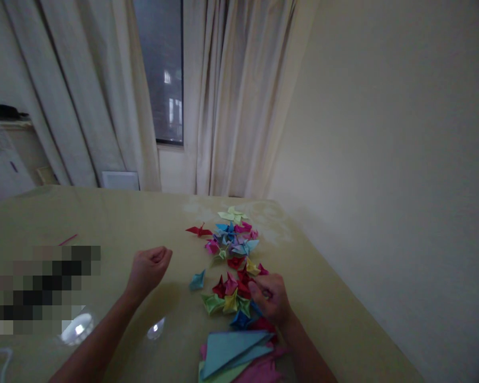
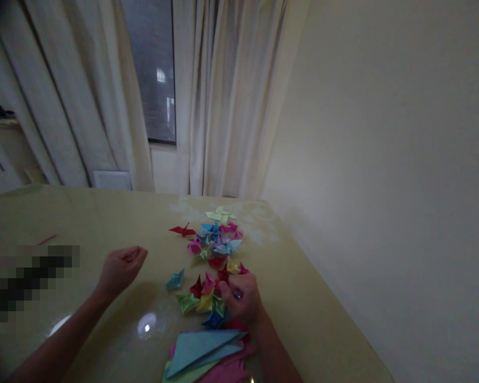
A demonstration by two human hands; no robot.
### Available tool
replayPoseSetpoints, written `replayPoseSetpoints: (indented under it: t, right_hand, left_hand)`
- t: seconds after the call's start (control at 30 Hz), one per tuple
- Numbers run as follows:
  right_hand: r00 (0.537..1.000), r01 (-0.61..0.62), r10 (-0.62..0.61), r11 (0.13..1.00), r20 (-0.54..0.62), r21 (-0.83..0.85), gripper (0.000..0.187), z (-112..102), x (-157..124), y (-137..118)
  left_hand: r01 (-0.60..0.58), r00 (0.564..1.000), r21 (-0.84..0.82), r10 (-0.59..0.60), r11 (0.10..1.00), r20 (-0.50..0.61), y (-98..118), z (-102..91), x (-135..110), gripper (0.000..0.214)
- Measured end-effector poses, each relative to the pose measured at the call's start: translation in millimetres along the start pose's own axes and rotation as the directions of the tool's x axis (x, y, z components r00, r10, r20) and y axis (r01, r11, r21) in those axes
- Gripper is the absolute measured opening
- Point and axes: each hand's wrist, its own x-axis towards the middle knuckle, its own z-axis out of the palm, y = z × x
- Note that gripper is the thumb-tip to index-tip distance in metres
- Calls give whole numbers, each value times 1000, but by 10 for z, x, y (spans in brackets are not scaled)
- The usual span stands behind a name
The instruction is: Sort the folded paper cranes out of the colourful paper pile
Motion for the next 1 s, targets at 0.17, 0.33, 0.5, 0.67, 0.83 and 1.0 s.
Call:
replayPoseSetpoints:
  t: [0.17, 0.33, 0.5, 0.67, 0.83, 1.0]
  right_hand:
    - [961, -168, 172, 985, -215, 36, 55, -151, 44, 71]
    - [874, -285, 281, 957, -397, 49, 56, -248, 61, 114]
    - [917, -265, 222, 960, -330, -90, 58, -164, 72, 136]
    - [958, -200, 153, 963, -241, -182, 57, -20, 48, 183]
    - [934, -326, 269, 912, -235, -251, 39, 48, 39, 307]
    - [902, -417, 361, 869, -236, -267, 20, 84, 44, 500]
  left_hand:
    - [-149, 978, -136, 167, 979, 126, 373, 105, -184, 49]
    - [-198, 915, -295, 284, 935, 287, 620, 194, -398, 52]
    - [-167, 917, -285, 254, 944, 307, 513, 276, -447, 51]
    - [-97, 950, -237, 162, 966, 268, 189, 337, -302, 49]
    - [43, 875, -243, 81, 969, 477, 37, 327, -246, 39]
    - [85, 747, -199, 70, 976, 661, 47, 310, -275, 38]
